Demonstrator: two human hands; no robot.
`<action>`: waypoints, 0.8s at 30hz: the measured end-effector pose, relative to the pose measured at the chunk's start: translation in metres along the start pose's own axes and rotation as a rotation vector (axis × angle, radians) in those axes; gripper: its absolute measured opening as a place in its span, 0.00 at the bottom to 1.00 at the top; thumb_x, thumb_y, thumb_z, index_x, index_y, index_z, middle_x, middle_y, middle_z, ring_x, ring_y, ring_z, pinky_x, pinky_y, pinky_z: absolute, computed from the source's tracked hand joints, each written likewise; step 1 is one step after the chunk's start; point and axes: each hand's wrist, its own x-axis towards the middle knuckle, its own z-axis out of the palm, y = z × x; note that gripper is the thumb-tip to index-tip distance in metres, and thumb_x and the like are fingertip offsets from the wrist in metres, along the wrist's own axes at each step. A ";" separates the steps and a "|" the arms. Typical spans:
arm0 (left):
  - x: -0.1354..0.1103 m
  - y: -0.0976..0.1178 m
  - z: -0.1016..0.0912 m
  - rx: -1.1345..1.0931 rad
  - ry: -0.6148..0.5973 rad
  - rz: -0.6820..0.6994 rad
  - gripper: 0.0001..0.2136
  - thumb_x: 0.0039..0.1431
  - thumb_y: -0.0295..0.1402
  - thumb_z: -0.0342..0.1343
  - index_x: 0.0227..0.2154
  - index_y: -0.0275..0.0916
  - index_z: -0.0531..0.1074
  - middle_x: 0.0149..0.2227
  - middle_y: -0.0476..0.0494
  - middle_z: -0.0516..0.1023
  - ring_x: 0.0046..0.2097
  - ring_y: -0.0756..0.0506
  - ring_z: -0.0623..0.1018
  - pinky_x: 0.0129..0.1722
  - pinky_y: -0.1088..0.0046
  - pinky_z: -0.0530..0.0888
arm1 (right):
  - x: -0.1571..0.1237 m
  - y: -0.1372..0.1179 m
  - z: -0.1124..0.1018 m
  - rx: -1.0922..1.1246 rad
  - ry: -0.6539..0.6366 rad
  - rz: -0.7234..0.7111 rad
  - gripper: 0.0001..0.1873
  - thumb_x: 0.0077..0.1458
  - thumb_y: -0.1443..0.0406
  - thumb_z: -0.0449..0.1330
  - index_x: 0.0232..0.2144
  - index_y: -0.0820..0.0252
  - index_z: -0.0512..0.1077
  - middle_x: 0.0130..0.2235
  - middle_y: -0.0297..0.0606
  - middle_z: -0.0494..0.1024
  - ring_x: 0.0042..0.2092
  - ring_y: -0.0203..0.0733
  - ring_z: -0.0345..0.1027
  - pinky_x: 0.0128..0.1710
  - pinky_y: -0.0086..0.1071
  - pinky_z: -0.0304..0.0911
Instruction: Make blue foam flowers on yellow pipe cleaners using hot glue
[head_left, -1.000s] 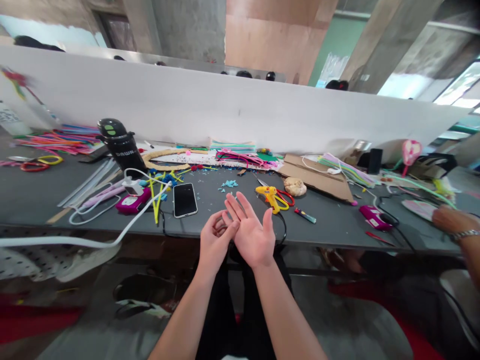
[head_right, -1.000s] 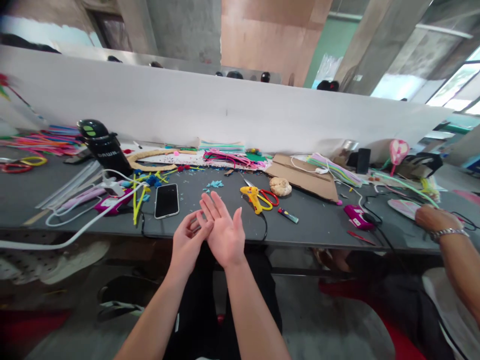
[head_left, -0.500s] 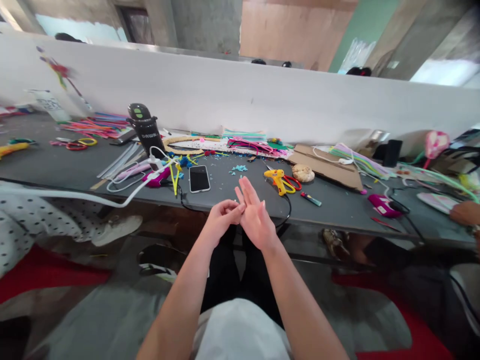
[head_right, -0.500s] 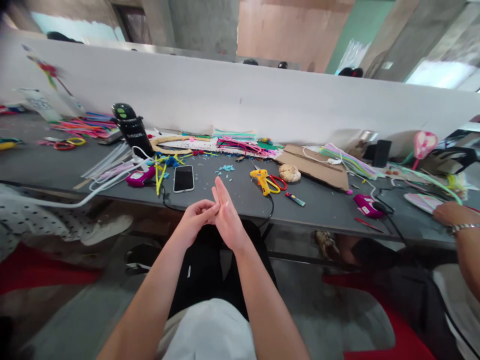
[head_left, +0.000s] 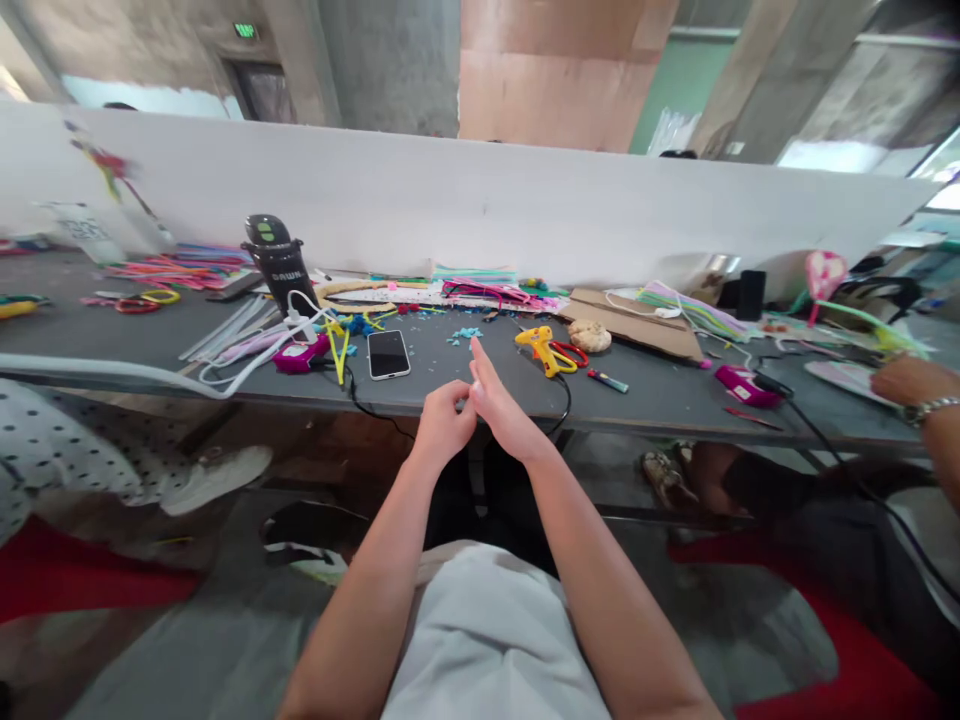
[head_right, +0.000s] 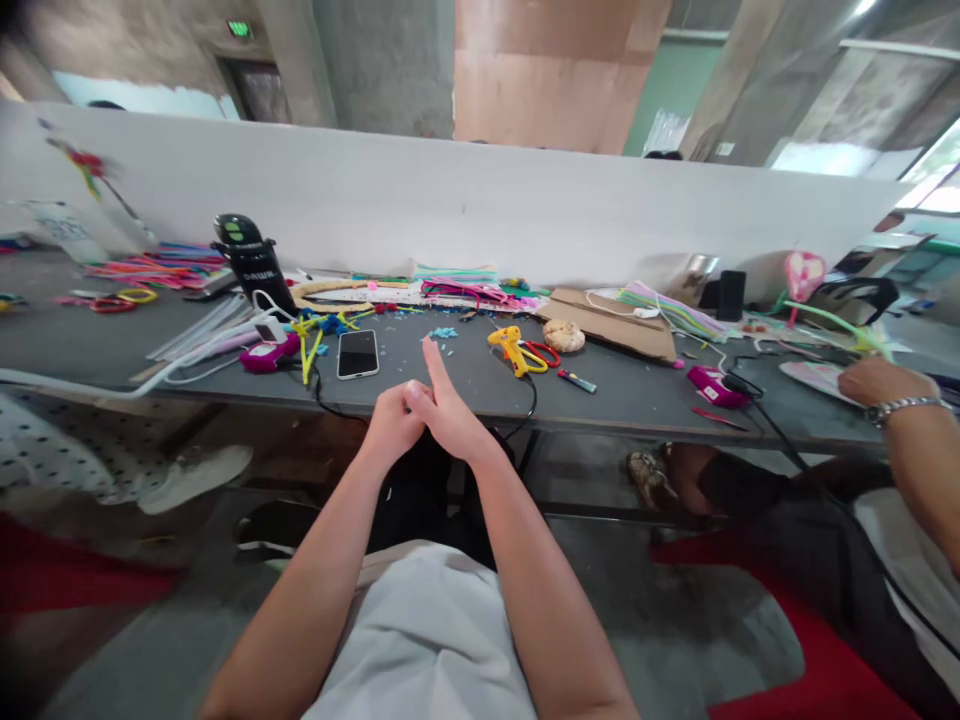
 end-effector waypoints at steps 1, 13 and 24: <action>0.001 0.000 0.002 0.009 0.008 0.010 0.06 0.51 0.29 0.57 0.23 0.36 0.77 0.27 0.46 0.78 0.33 0.45 0.74 0.39 0.69 0.71 | 0.000 0.002 -0.001 0.009 0.008 0.002 0.46 0.58 0.40 0.53 0.70 0.44 0.40 0.73 0.29 0.33 0.73 0.46 0.31 0.70 0.47 0.31; 0.007 -0.007 0.001 -0.150 0.089 0.097 0.10 0.53 0.39 0.63 0.31 0.36 0.80 0.34 0.42 0.82 0.38 0.45 0.79 0.39 0.71 0.74 | 0.001 0.003 -0.027 0.745 0.098 0.092 0.39 0.58 0.35 0.39 0.63 0.41 0.58 0.71 0.32 0.52 0.68 0.43 0.53 0.63 0.46 0.56; 0.016 -0.035 -0.001 -0.344 0.315 -0.033 0.13 0.44 0.41 0.71 0.27 0.36 0.80 0.27 0.46 0.80 0.30 0.49 0.76 0.33 0.75 0.72 | 0.002 0.025 -0.058 0.767 0.248 0.081 0.37 0.55 0.35 0.44 0.56 0.47 0.65 0.66 0.39 0.63 0.67 0.46 0.56 0.59 0.54 0.59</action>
